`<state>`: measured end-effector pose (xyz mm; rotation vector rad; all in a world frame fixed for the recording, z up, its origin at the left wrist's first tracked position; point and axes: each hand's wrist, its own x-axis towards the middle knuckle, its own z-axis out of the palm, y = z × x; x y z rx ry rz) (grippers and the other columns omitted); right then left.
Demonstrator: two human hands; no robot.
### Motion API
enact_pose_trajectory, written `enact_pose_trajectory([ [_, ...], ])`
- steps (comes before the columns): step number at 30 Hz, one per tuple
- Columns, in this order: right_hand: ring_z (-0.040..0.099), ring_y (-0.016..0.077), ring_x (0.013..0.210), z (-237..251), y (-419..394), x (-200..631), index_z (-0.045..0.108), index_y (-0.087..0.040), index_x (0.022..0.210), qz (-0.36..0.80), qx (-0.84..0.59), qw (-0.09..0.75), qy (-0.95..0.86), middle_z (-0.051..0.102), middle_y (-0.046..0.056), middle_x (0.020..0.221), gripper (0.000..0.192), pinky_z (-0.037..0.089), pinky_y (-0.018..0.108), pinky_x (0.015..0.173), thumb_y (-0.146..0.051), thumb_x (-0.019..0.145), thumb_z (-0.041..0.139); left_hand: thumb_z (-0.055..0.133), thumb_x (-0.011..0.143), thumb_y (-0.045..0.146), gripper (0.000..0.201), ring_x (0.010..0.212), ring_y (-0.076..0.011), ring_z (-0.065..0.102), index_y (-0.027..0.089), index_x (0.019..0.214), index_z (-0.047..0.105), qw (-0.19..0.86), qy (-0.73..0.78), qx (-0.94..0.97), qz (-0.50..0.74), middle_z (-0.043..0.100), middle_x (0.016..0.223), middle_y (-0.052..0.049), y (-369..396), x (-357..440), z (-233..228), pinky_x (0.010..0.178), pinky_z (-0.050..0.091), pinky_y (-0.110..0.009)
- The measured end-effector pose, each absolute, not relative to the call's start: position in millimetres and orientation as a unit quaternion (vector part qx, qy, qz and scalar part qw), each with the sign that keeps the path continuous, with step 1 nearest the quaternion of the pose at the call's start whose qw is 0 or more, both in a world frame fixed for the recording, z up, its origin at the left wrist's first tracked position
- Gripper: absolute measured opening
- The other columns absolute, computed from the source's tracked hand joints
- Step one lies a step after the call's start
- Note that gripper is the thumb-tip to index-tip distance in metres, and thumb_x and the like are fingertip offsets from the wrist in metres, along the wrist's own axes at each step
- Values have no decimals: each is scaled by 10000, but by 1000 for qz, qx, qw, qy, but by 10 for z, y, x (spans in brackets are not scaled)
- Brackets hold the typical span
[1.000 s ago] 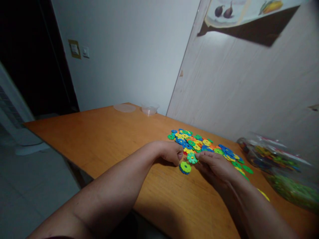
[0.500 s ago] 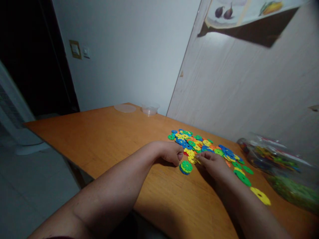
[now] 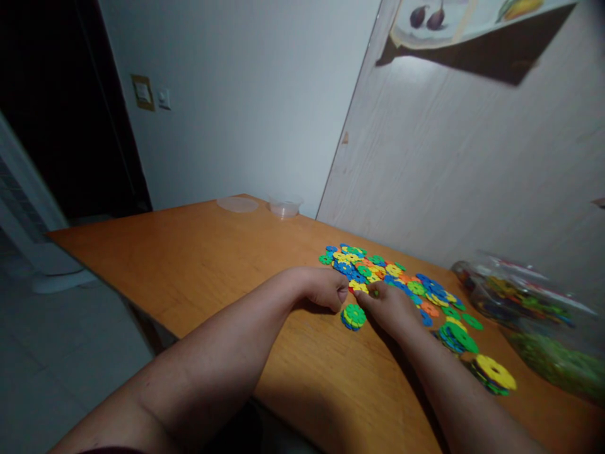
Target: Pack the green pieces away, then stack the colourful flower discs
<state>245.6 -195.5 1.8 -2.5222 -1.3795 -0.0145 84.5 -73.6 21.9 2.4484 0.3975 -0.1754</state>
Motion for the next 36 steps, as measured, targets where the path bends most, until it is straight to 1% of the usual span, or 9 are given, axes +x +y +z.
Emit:
enact_pose_trajectory([
  [4,604,211,674,-64,-1915,2550,625,-224,817,11,-864,194,-464,678,48,738,312,320,279,536,-533,775,613,608,604,185,125,586,-130,477,201,698,526,313,154,934,-73,528,620,39,-750,841,252,520,328,-241],
  [7,557,177,616,-156,-1926,2662,580,-213,745,51,-826,308,-468,637,22,672,253,344,270,537,-464,761,612,602,608,182,116,568,-125,465,200,690,521,312,156,934,-80,512,600,42,-760,832,272,510,320,-242],
  [10,514,153,577,-180,-1990,2730,560,-206,681,99,-783,413,-455,584,8,616,269,366,265,528,-457,773,593,602,598,172,146,531,-121,444,206,711,515,332,155,926,-86,498,582,49,-766,818,271,484,290,-245],
  [13,440,125,486,-90,-2100,2709,544,-211,665,189,-759,452,-429,521,-12,547,274,330,255,458,-455,778,593,623,592,168,185,511,-116,431,209,732,510,362,155,915,-91,484,572,57,-768,807,258,474,270,-243],
  [16,396,112,439,36,-2200,2624,519,-221,631,322,-723,457,-405,476,-23,495,280,288,248,413,-443,755,636,661,598,190,212,531,-112,437,207,740,504,376,149,910,-95,489,595,59,-759,808,247,484,281,-237],
  [20,378,101,427,79,-2231,2545,526,-224,644,413,-700,425,-399,460,-42,489,259,275,237,411,-422,760,645,745,590,266,324,602,-121,477,215,819,521,355,143,919,-95,526,661,61,-733,819,256,515,318,-232],
  [23,385,100,436,15,-2201,2557,572,-212,665,422,-695,401,-422,478,-41,490,251,270,233,419,-427,748,671,788,578,333,417,654,-130,498,222,890,534,339,142,925,-96,550,713,58,-724,822,269,532,326,-231],
  [30,406,109,474,-77,-2200,2558,632,-197,733,392,-686,411,-454,506,-29,526,267,280,236,457,-459,766,674,788,585,505,513,694,-135,495,230,936,534,322,134,933,-91,549,771,52,-720,824,243,545,324,-238],
  [36,379,85,480,-66,-2210,2525,640,-177,754,383,-686,389,-482,533,-31,576,227,267,228,466,-394,739,707,789,584,511,517,689,-136,485,233,931,526,310,130,938,-86,553,764,53,-719,829,233,537,314,-239],
])
